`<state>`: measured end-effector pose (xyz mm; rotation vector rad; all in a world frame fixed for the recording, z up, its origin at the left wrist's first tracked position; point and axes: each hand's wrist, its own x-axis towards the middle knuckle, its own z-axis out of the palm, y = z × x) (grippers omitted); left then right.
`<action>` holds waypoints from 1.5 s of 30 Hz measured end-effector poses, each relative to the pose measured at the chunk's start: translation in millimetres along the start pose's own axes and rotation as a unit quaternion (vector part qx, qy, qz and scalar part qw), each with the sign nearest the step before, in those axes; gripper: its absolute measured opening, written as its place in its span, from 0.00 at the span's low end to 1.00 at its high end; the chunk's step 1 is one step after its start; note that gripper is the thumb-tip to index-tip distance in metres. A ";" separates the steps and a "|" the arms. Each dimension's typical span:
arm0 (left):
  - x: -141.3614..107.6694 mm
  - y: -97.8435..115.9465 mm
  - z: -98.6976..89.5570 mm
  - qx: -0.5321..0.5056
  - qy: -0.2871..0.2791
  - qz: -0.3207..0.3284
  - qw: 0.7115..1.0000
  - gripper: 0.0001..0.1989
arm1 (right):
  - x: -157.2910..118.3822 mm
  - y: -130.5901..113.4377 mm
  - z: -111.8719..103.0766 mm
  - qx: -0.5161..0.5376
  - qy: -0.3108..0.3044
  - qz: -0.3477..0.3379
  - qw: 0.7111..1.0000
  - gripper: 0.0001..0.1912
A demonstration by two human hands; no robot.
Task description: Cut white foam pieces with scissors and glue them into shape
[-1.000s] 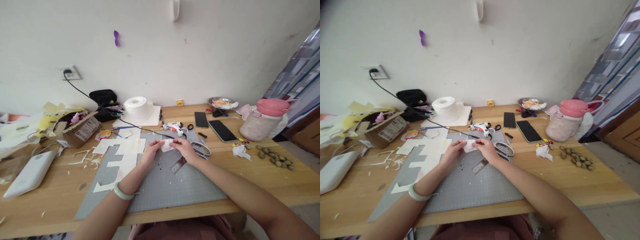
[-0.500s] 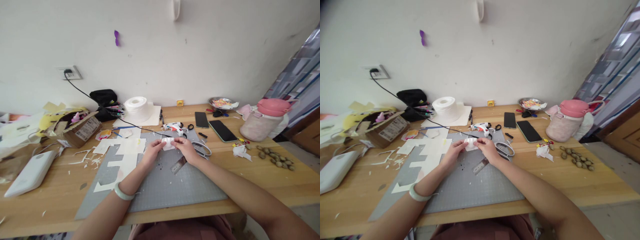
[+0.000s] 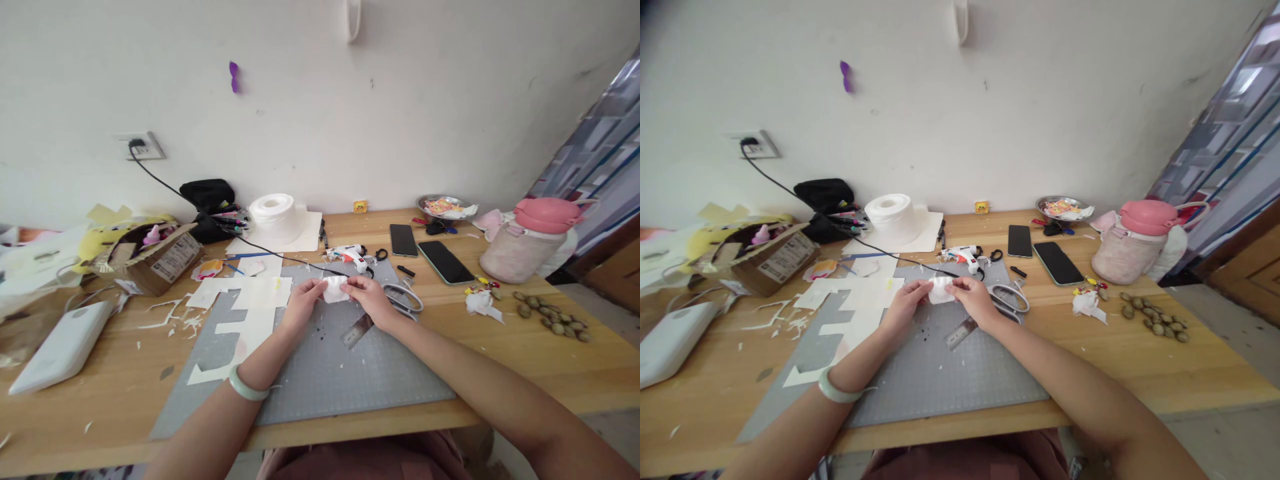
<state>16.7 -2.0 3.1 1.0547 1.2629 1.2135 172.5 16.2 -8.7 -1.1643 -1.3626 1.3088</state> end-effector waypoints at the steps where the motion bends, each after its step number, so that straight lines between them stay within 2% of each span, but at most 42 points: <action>1: -0.5 0.4 0.5 0.004 -0.006 0.001 1.000 0.14 | -0.2 -0.1 -0.2 0.000 0.000 -0.001 1.000 0.14; 7: -1.7 -2.3 2.0 0.053 -0.086 -0.006 0.995 0.14 | -2.6 -4.3 -0.4 -0.011 -0.004 -0.009 1.000 0.14; 13: -0.2 -4.5 1.0 0.075 -0.084 0.018 0.994 0.13 | -1.8 -3.0 0.4 -0.009 -0.003 -0.013 1.000 0.15; 19: -3.3 -1.3 2.8 0.145 -0.073 0.025 0.986 0.11 | -0.5 1.5 -0.9 -0.012 -0.001 -0.012 1.000 0.15; 24: -3.0 -1.7 3.9 0.116 -0.092 0.052 0.988 0.12 | -2.1 1.6 -1.3 -0.019 -0.004 -0.014 1.000 0.14; 32: -3.5 -1.6 4.2 0.076 -0.095 0.055 0.991 0.12 | -5.4 -3.8 -0.8 -0.033 -0.016 -0.024 0.999 0.13; 45: 0.2 -5.0 1.3 0.098 -0.075 0.065 0.990 0.11 | -5.9 -4.2 0.5 -0.051 -0.040 -0.049 0.997 0.13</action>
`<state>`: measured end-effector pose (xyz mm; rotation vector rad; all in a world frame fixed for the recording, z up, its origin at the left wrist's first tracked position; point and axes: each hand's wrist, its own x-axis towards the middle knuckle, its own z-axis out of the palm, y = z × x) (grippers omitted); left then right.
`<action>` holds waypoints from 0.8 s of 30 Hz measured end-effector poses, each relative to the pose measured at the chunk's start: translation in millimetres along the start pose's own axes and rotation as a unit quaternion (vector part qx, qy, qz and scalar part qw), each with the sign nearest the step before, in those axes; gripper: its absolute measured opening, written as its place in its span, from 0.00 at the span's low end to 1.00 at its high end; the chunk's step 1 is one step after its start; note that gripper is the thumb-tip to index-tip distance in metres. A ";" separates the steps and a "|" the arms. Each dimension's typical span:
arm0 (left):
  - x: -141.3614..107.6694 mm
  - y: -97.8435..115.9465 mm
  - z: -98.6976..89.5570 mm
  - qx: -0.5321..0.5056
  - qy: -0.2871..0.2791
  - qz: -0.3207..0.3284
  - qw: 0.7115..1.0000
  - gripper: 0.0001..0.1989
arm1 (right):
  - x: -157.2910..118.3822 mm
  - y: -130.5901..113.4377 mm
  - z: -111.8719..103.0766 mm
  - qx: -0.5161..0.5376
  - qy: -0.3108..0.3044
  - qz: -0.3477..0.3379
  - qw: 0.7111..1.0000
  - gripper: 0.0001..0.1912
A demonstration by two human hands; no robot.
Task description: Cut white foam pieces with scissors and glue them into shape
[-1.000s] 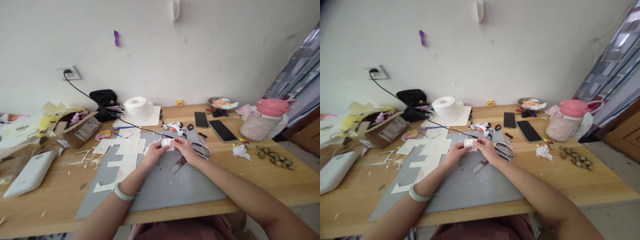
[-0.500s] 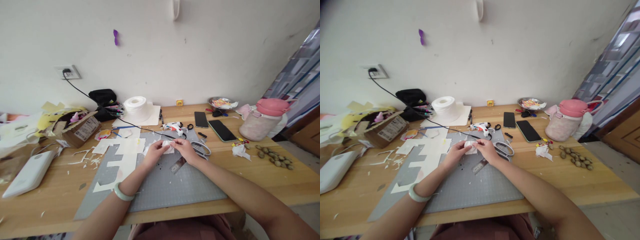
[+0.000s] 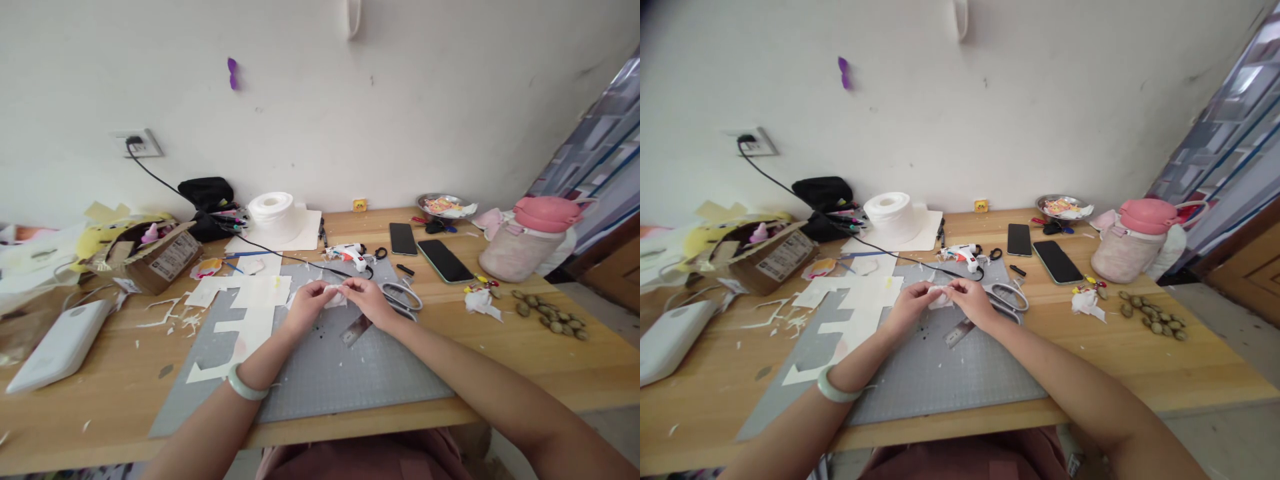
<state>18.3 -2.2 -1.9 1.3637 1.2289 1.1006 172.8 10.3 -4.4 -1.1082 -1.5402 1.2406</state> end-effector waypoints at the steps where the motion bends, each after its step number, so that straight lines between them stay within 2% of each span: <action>1: -0.3 0.5 0.0 -0.001 0.000 -0.002 1.000 0.11 | -0.2 -0.2 -0.1 -0.002 -0.001 -0.001 1.000 0.12; 10: -1.2 0.6 -0.2 -0.022 -0.007 -0.020 1.000 0.11 | -0.3 0.7 -0.5 -0.008 -0.010 0.001 1.000 0.12; 17: 0.1 -1.4 -0.1 -0.110 -0.003 -0.040 0.993 0.14 | 2.0 3.8 0.1 -0.001 -0.001 0.009 1.000 0.14; 24: 1.1 -1.7 -0.6 -0.076 0.021 -0.016 0.997 0.13 | -1.0 -0.2 1.9 -0.012 -0.002 0.006 1.000 0.13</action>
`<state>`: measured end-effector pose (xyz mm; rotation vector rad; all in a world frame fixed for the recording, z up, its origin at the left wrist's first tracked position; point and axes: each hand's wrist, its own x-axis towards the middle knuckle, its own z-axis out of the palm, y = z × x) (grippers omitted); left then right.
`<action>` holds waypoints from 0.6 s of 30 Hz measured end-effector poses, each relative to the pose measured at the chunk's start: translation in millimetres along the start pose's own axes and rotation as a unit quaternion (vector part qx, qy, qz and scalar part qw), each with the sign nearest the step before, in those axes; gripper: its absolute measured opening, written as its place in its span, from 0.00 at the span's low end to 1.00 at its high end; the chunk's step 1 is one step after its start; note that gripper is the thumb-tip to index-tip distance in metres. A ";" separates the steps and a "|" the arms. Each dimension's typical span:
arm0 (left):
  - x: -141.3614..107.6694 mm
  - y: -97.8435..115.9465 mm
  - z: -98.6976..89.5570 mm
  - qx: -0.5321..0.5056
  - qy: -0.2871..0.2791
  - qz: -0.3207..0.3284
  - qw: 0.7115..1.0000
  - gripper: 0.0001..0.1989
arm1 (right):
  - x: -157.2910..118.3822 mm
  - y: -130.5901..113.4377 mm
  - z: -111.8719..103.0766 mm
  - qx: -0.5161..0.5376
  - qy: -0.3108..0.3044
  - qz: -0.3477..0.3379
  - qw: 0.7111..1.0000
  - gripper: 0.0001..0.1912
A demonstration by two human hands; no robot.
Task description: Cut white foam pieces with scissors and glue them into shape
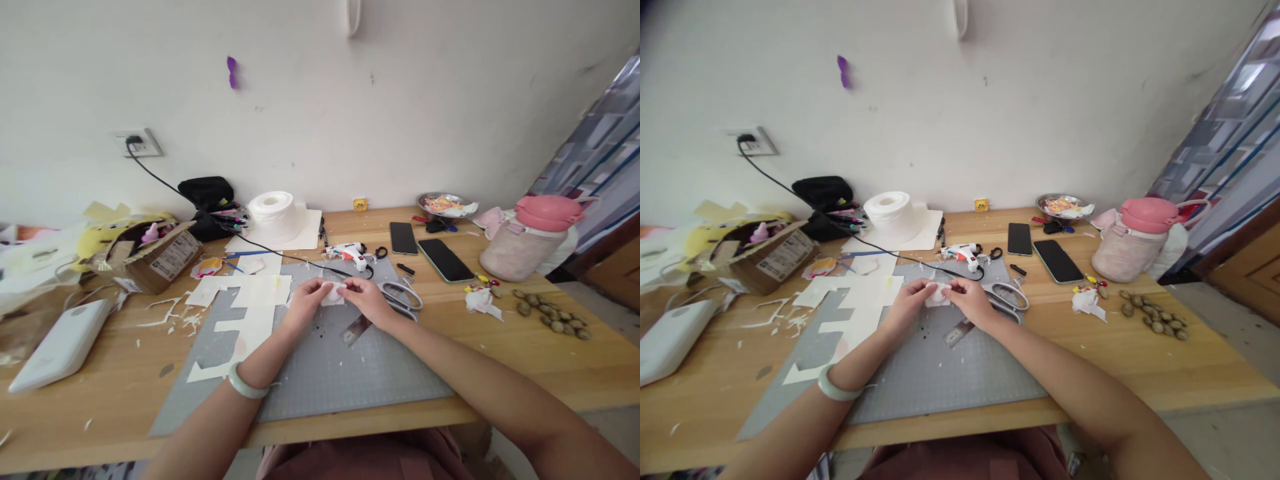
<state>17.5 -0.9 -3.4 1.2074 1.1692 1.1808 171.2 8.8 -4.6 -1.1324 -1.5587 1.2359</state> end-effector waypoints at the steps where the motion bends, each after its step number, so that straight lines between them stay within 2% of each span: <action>1: -0.3 0.5 0.1 0.001 0.004 0.000 1.000 0.12 | -0.5 -0.6 0.2 -0.001 0.000 -0.001 1.000 0.13; 18: -1.6 3.2 0.2 -0.011 -0.012 -0.059 0.998 0.11 | 4.2 6.4 -2.9 0.014 0.009 0.017 1.000 0.13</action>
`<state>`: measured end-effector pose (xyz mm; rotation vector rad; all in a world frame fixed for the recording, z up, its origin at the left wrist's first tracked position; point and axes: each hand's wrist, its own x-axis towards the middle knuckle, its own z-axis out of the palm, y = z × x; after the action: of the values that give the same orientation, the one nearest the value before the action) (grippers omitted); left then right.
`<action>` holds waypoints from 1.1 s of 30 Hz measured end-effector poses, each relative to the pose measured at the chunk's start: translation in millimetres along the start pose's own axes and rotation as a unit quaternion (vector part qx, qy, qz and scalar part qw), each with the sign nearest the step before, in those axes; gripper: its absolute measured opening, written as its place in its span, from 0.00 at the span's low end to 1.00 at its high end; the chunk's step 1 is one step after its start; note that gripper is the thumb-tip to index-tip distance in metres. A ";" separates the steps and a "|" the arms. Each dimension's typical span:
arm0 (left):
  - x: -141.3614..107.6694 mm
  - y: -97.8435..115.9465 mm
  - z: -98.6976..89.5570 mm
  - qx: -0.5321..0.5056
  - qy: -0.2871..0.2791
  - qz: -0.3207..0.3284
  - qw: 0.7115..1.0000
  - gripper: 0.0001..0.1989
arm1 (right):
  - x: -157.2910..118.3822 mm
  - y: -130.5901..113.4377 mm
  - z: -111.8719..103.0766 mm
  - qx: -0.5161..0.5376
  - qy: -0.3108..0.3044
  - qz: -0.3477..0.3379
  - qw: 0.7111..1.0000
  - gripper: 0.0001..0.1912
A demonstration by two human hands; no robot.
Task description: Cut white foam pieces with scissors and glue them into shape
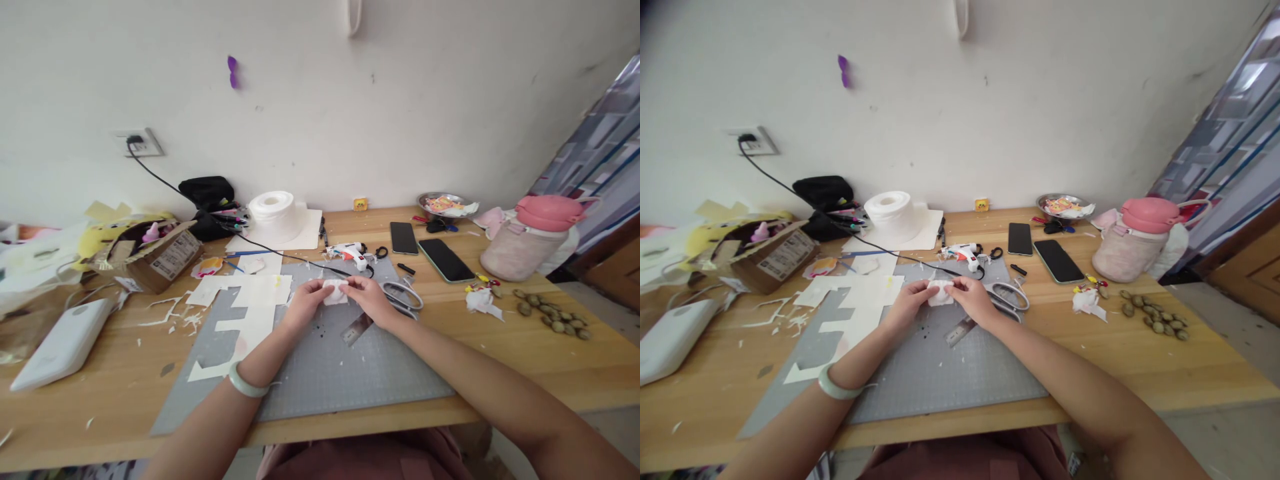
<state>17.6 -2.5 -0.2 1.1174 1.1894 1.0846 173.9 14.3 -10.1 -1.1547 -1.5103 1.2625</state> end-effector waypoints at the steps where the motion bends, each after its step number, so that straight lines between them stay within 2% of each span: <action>1: 0.2 -0.3 -0.5 -0.008 0.000 -0.009 1.000 0.11 | 0.2 0.4 0.0 0.002 -0.003 0.001 1.000 0.13; 5: 0.4 -1.0 -1.8 -0.059 -0.015 -0.042 0.997 0.14 | 0.6 0.7 -0.2 0.008 -0.008 0.009 1.000 0.15; 8: -0.2 -0.5 -1.1 -0.066 -0.022 -0.041 0.997 0.15 | 0.9 0.0 -0.7 0.014 0.000 0.017 1.000 0.17; 17: -1.6 -0.5 0.5 0.059 -0.009 -0.005 0.998 0.18 | 3.9 2.7 -1.4 0.025 0.043 0.021 0.999 0.20; 22: -0.7 -0.3 -0.8 0.080 0.008 0.034 0.996 0.17 | 1.6 -1.9 -0.3 0.027 0.013 0.020 0.999 0.17; 28: -0.1 1.1 -2.9 0.052 -0.023 0.083 0.995 0.17 | 0.4 -2.9 -1.7 0.028 -0.009 0.010 1.000 0.17; 33: -0.4 0.1 -1.7 -0.022 -0.040 0.020 0.999 0.16 | -0.1 -3.2 -2.3 0.016 -0.019 -0.006 1.000 0.19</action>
<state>15.9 -2.7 -0.1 1.1447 1.0805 1.0813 175.7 14.5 -6.6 -1.1066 -1.5174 1.3026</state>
